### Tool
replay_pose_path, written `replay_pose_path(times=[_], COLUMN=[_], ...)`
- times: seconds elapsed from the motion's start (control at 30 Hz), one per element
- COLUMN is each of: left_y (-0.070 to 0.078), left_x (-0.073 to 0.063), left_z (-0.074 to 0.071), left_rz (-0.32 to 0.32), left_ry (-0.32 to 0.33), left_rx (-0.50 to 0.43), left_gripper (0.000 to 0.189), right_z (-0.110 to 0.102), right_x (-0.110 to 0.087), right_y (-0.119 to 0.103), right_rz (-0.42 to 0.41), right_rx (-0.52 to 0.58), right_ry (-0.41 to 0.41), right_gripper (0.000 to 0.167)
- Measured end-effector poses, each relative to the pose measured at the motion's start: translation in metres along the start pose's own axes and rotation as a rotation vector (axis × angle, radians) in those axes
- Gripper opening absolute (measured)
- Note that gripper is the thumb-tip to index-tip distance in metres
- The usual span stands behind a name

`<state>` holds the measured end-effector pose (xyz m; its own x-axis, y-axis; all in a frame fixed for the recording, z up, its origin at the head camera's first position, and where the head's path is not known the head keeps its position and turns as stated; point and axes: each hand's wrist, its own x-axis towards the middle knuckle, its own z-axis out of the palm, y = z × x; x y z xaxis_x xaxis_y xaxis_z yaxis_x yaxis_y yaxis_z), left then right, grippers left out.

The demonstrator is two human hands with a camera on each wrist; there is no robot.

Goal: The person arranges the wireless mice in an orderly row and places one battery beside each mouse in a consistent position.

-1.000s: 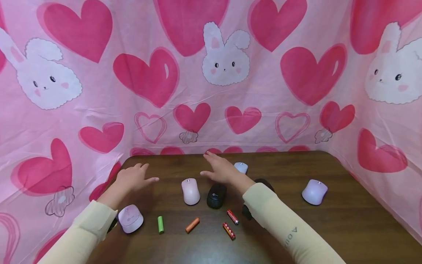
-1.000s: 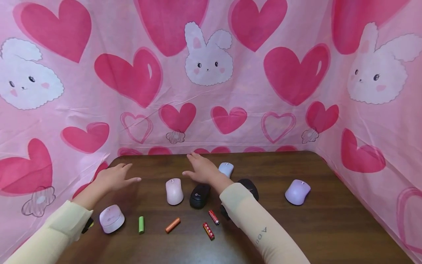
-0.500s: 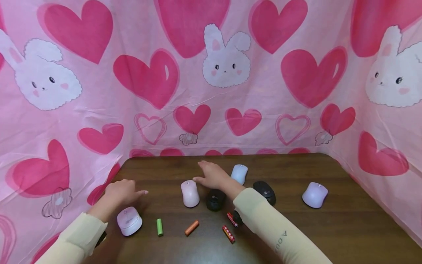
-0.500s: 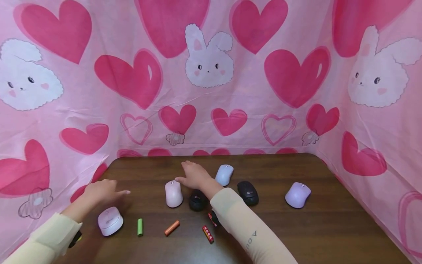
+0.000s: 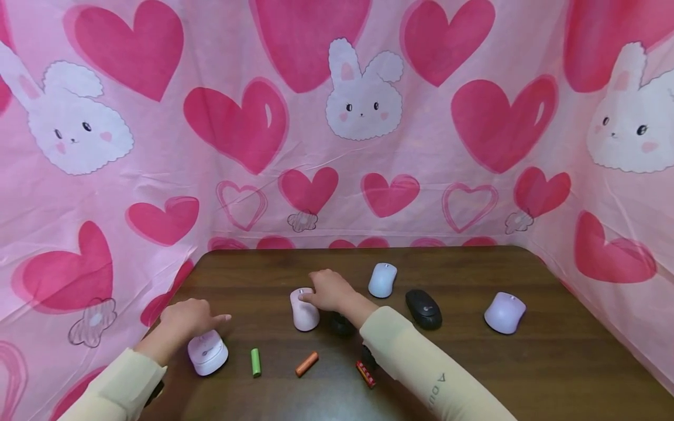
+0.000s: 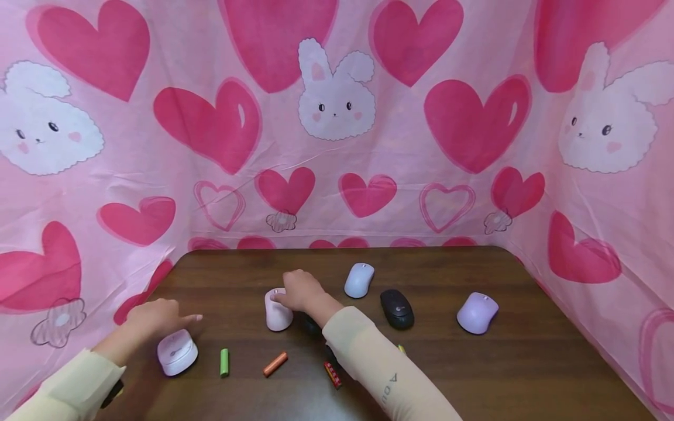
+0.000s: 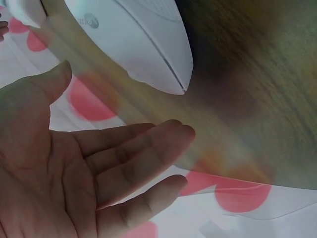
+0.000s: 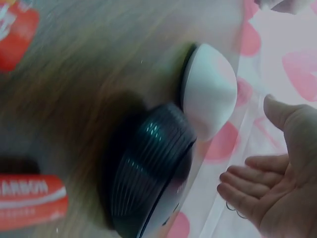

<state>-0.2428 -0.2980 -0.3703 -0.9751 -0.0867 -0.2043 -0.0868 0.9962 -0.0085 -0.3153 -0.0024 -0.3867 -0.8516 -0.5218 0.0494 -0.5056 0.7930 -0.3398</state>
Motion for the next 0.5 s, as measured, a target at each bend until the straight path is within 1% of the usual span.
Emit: replay_pose_path(times=[0.1,0.3,0.5], left_y=[0.0,0.001,0.002], left_x=[-0.002,-0.009,-0.012], left_z=[0.002,0.006,0.01], left_rz=[-0.008,-0.038,-0.052], left_ry=[-0.021,-0.076,-0.087], left_rx=[0.006,-0.002,-0.022], left_gripper=[0.079,0.088,0.089], right_z=[0.003,0.01,0.013], right_x=[0.001,0.002,0.0], right_y=[-0.003,-0.009,-0.014], right_rz=[0.045,0.069,0.104], right_rx=[0.005,0.002,0.031], right_ry=[0.018,0.023,0.014], right_gripper=[0.052,0.045,0.043])
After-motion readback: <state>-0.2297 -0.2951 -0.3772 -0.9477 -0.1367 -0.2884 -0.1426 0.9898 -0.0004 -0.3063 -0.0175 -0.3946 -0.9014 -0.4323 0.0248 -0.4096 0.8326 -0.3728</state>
